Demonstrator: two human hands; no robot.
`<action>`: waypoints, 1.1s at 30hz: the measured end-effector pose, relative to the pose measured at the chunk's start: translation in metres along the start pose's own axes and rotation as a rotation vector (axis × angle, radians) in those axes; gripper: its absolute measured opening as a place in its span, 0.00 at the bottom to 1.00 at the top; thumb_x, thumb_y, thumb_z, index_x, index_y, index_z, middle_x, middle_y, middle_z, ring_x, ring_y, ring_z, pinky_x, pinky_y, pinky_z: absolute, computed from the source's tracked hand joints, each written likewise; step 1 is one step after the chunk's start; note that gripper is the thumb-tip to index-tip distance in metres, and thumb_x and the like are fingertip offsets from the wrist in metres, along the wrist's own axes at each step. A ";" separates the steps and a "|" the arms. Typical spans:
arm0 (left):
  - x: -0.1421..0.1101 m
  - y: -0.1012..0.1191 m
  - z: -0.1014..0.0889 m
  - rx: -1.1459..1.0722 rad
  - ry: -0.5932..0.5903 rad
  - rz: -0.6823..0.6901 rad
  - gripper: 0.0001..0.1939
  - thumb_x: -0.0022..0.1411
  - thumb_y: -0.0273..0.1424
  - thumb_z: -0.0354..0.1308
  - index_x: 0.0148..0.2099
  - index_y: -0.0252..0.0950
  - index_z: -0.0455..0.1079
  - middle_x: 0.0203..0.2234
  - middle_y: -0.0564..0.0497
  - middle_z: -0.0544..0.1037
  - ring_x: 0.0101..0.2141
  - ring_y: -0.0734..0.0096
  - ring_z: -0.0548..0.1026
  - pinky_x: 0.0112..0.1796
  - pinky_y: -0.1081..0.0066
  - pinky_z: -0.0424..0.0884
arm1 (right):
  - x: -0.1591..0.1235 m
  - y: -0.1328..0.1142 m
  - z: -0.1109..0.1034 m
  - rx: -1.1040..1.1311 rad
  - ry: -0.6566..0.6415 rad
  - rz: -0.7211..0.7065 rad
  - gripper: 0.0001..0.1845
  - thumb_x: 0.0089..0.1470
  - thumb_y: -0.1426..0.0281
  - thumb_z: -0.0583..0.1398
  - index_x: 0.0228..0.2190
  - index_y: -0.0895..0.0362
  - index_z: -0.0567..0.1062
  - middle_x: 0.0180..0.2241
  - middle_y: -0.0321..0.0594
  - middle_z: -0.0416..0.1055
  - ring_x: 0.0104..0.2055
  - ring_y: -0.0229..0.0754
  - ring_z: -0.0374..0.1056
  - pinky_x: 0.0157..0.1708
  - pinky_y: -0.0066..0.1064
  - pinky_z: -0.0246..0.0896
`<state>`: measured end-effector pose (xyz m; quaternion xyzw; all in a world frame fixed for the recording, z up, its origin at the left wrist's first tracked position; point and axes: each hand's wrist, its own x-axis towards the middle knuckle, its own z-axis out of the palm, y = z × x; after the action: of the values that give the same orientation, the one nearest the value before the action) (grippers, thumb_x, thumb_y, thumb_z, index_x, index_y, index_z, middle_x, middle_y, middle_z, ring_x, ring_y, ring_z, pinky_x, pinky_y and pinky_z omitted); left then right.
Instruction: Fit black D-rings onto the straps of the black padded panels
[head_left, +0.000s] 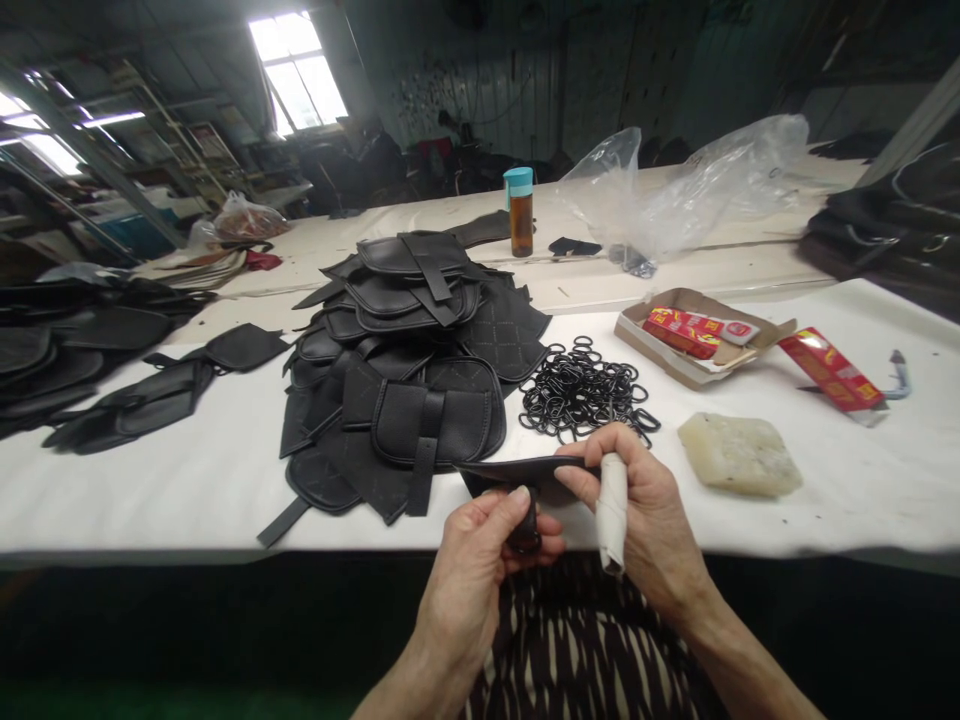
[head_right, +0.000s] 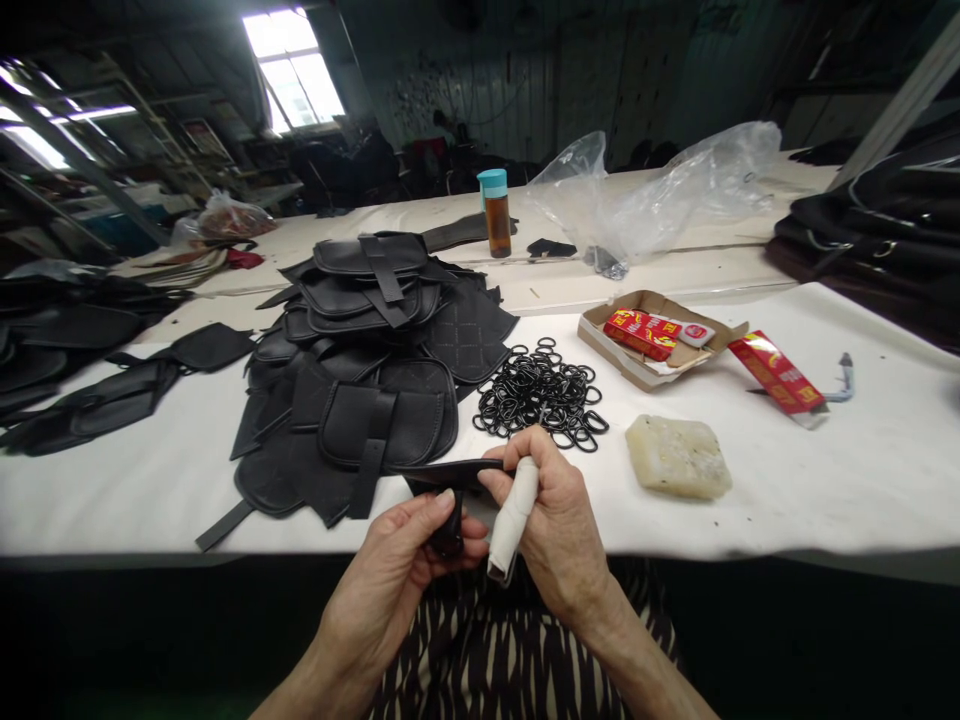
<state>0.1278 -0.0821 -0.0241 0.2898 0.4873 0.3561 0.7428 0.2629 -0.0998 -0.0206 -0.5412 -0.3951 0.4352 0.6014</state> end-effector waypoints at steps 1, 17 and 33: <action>0.000 0.000 -0.001 0.009 -0.004 0.003 0.14 0.49 0.37 0.64 0.30 0.29 0.71 0.23 0.46 0.78 0.23 0.70 0.74 0.30 0.70 0.71 | 0.000 0.000 0.000 0.001 -0.003 0.000 0.12 0.48 0.65 0.62 0.25 0.53 0.62 0.31 0.32 0.73 0.27 0.36 0.70 0.23 0.25 0.66; 0.003 0.004 -0.006 0.084 -0.036 0.012 0.11 0.54 0.35 0.60 0.33 0.29 0.72 0.20 0.49 0.77 0.22 0.71 0.75 0.30 0.69 0.72 | 0.002 0.007 -0.006 -0.165 -0.057 -0.069 0.09 0.51 0.69 0.59 0.26 0.54 0.62 0.34 0.35 0.72 0.32 0.37 0.65 0.32 0.29 0.58; 0.010 0.008 0.003 -0.138 0.029 -0.091 0.06 0.54 0.26 0.59 0.28 0.27 0.72 0.21 0.44 0.78 0.23 0.69 0.75 0.30 0.69 0.73 | -0.006 0.003 -0.029 -0.242 0.090 -0.268 0.11 0.50 0.67 0.63 0.31 0.51 0.63 0.41 0.34 0.73 0.45 0.40 0.68 0.45 0.31 0.60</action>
<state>0.1311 -0.0691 -0.0219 0.2103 0.4850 0.3589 0.7693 0.2882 -0.1145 -0.0271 -0.5711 -0.4857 0.2758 0.6015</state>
